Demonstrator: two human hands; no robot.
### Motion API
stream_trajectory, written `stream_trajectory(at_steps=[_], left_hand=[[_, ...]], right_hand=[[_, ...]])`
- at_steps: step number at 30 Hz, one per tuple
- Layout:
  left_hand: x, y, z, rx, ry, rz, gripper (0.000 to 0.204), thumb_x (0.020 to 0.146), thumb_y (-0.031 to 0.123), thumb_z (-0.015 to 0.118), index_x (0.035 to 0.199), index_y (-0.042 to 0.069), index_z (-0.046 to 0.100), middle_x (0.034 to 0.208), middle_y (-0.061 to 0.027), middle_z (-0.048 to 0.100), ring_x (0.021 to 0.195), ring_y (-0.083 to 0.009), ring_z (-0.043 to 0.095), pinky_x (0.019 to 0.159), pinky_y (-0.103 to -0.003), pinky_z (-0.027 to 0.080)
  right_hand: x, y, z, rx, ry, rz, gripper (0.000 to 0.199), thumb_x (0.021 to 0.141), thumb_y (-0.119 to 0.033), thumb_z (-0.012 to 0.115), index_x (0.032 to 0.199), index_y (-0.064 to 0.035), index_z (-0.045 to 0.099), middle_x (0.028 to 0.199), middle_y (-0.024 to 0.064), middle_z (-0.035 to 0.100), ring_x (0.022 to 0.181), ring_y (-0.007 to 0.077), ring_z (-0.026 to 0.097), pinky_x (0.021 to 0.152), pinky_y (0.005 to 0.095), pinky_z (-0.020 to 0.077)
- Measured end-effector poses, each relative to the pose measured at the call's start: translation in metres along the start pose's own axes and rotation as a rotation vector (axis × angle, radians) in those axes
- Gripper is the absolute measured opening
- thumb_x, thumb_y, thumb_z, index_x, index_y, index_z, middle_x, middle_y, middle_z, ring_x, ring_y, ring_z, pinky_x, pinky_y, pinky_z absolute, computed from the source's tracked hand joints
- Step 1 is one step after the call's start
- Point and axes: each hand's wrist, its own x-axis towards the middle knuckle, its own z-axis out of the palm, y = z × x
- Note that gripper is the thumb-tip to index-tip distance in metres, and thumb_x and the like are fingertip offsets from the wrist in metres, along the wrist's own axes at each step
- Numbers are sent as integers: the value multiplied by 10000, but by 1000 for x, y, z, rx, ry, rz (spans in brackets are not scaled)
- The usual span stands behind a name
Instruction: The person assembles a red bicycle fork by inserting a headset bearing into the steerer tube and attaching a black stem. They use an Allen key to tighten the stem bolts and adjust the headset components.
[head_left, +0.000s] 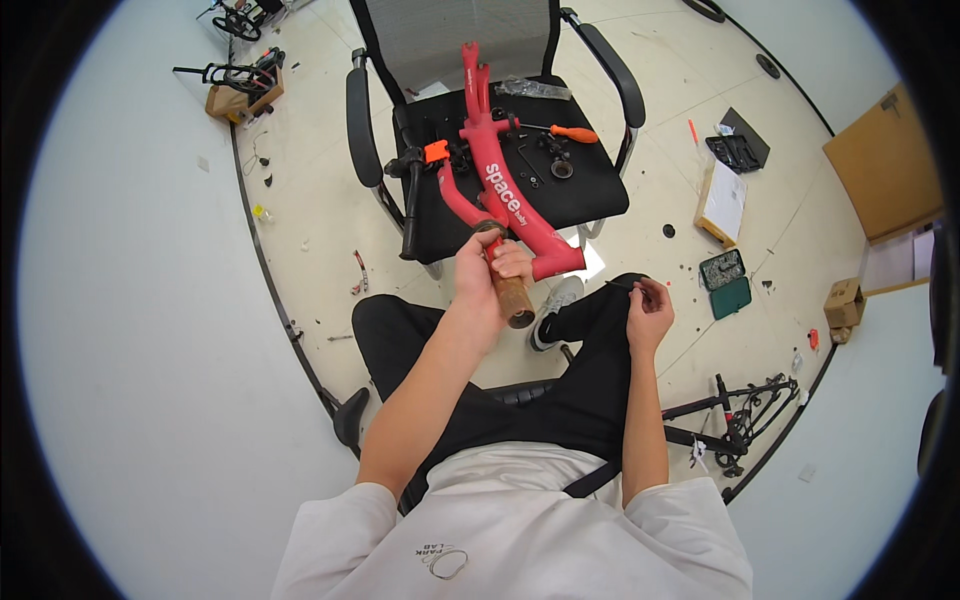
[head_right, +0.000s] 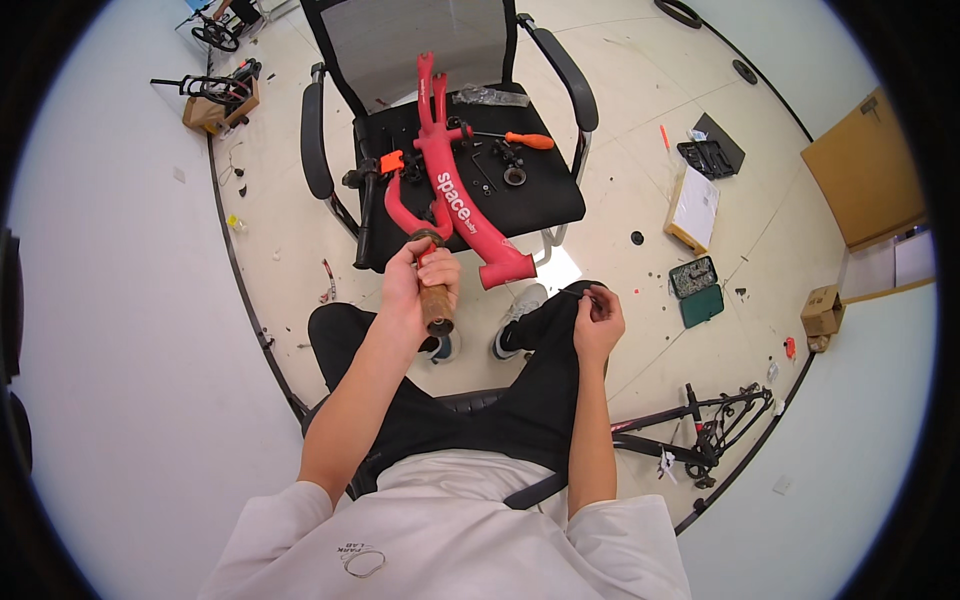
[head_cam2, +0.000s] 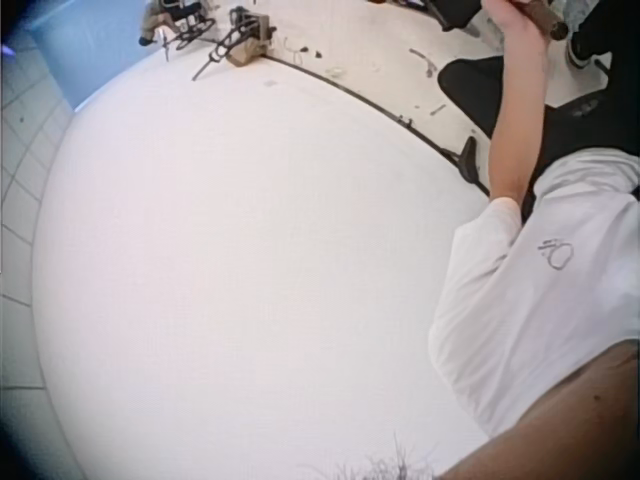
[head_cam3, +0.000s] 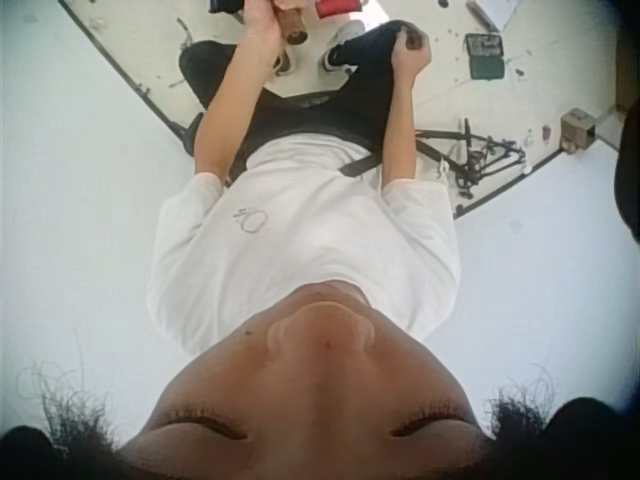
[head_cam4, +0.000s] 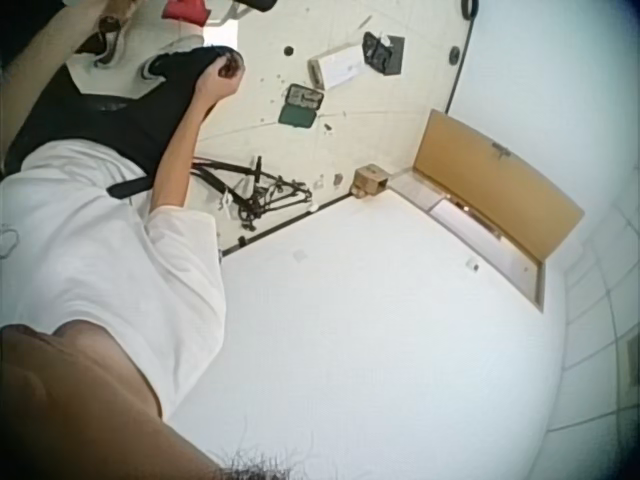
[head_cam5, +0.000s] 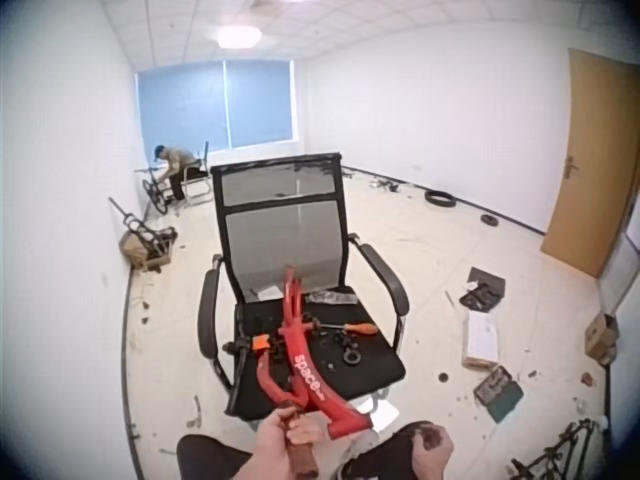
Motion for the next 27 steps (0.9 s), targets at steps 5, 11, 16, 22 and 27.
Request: stream_trajectory(at_steps=[5, 11, 16, 22, 27], left_hand=[[-1, 8, 6, -127, -87, -14, 307, 969, 185, 517, 716, 74, 384, 623, -11, 411, 474, -106, 423, 436, -242, 425], [4, 14, 21, -154, -106, 69, 286, 1001, 146, 492, 746, 47, 408, 632, -19, 418, 479, -121, 444, 449, -243, 437], [13, 27, 21, -164, -118, 44, 285, 998, 145, 496, 744, 45, 414, 629, -18, 425, 481, -123, 450, 458, -249, 443], [18, 26, 6, -71, -51, 8, 266, 963, 178, 534, 755, 46, 435, 609, -3, 402, 463, -110, 417, 440, -233, 410], [7, 25, -29, 195, 40, 23, 199, 896, 197, 571, 807, 42, 485, 601, 29, 386, 440, -66, 366, 393, -221, 348]], right_hand=[[-1, -2, 2, 14, -4, 4, 191, 906, 55, 612, 1097, 52, 619, 1006, 110, 688, 899, 142, 674, 839, 258, 562], [0, 0, 2, -18, 5, 6, 181, 894, 60, 623, 1075, 55, 628, 987, 117, 695, 930, 158, 685, 852, 272, 574], [0, 1, 1, -11, 2, -1, 185, 892, 60, 627, 1076, 51, 629, 990, 115, 694, 938, 160, 685, 855, 273, 574], [-1, 1, 2, -14, 4, -7, 195, 911, 57, 607, 1105, 49, 616, 1005, 103, 684, 893, 138, 674, 838, 252, 561], [-2, 0, 2, -39, -12, -8, 195, 910, 58, 610, 1104, 45, 616, 1007, 102, 683, 909, 141, 670, 846, 257, 558]])
